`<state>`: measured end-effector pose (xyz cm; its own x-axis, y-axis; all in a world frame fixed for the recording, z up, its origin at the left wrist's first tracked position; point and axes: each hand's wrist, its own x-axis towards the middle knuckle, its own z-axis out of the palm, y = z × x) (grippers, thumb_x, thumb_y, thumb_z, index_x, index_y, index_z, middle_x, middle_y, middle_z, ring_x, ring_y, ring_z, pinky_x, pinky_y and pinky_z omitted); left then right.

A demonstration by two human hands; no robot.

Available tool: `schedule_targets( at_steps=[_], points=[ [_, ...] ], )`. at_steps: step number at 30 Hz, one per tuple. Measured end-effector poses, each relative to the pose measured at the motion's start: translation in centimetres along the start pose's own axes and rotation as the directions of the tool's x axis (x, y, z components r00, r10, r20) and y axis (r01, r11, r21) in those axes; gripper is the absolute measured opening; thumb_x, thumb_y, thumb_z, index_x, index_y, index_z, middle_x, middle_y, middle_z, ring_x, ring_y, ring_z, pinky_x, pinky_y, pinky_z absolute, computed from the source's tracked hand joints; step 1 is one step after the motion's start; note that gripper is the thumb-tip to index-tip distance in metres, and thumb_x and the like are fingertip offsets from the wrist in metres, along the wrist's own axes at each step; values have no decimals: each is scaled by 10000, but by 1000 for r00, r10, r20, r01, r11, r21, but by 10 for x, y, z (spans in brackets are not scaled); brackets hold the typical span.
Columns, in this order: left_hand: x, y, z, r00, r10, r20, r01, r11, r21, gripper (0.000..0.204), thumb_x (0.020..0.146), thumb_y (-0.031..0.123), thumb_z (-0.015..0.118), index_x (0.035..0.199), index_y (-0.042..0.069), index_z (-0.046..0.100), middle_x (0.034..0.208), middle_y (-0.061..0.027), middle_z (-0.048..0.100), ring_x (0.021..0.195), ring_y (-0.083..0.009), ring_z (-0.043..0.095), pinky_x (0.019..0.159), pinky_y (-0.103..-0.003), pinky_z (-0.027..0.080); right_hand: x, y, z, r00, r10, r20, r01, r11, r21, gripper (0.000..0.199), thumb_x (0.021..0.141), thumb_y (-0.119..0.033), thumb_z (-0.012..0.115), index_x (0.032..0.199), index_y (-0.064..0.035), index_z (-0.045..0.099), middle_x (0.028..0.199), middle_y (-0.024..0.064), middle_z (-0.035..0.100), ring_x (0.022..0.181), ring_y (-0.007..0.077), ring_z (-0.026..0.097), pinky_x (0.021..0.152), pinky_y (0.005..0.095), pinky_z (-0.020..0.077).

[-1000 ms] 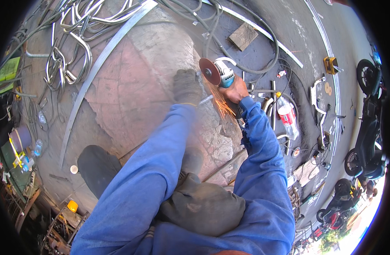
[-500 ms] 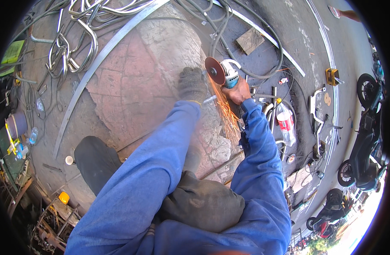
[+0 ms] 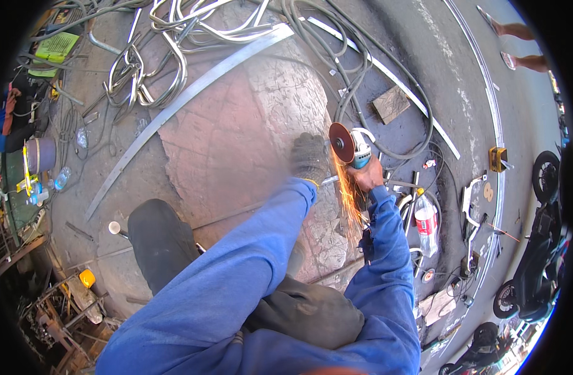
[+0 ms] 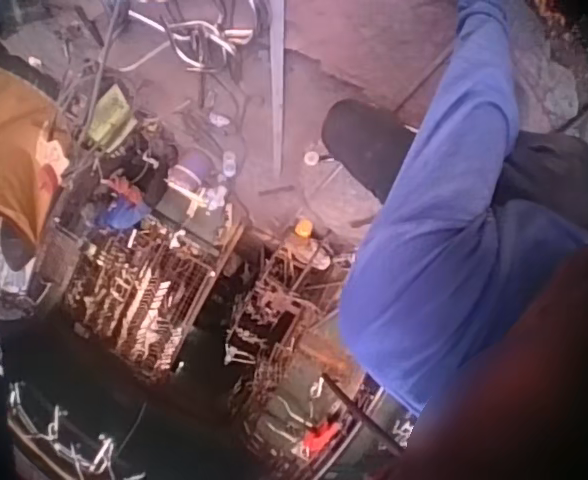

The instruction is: The person sits on the floor and uses an angle grinder to cut and smooth curved metal pieces. They then use a hammer to shape the metal on a vise and a welding torch to join the pieces together.

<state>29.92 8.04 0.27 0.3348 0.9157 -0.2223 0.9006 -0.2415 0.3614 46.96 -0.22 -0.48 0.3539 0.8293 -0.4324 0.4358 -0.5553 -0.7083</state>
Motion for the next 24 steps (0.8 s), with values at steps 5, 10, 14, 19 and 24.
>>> schedule_targets(
  at_steps=[5, 10, 14, 19, 24],
  points=[
    [-2, -1, 4, 999, 34, -4, -34, 999, -1, 185, 880, 263, 580, 984, 114, 614, 1044, -144, 536, 980, -335, 560, 813, -467, 475, -3, -1, -1, 999, 28, -47, -31, 997, -77, 632, 619, -257, 778, 1154, 12, 577, 1043, 197, 682, 981, 313, 661, 872, 372, 497],
    [-2, -2, 6, 1000, 13, -28, -14, 999, -49, 193, 884, 258, 574, 993, 106, 622, 1033, -151, 540, 977, -347, 560, 823, -472, 476, -3, -2, 0, 998, -25, -60, 22, 999, -40, 568, 641, -240, 776, 1124, 4, 605, 1022, 157, 695, 921, 272, 669, 840, 363, 505],
    [-2, -1, 1, 1000, -12, 11, 13, 996, -88, 195, 885, 252, 574, 994, 105, 638, 1059, -153, 544, 998, -351, 560, 827, -472, 477, -4, -5, 2, 997, -40, -65, 42, 998, 41, 577, 649, -203, 771, 1151, 14, 584, 1043, 154, 691, 938, 258, 666, 855, 348, 502],
    [-3, 0, -4, 1000, -8, -14, 7, 995, -96, 186, 865, 244, 593, 977, 105, 644, 1048, -152, 553, 996, -355, 563, 821, -479, 478, -6, -13, -1, 999, -9, -36, 11, 998, 59, 614, 650, -182, 777, 1186, 16, 553, 1072, 154, 685, 972, 239, 658, 877, 328, 497],
    [-2, -3, 2, 999, 16, -31, -18, 996, -83, 178, 856, 238, 603, 966, 104, 641, 1033, -157, 556, 986, -362, 561, 814, -486, 476, -7, -15, -4, 997, 72, 3, -72, 996, -45, 620, 652, -193, 787, 1187, 18, 554, 1067, 149, 686, 975, 232, 658, 879, 324, 496]
  ],
)
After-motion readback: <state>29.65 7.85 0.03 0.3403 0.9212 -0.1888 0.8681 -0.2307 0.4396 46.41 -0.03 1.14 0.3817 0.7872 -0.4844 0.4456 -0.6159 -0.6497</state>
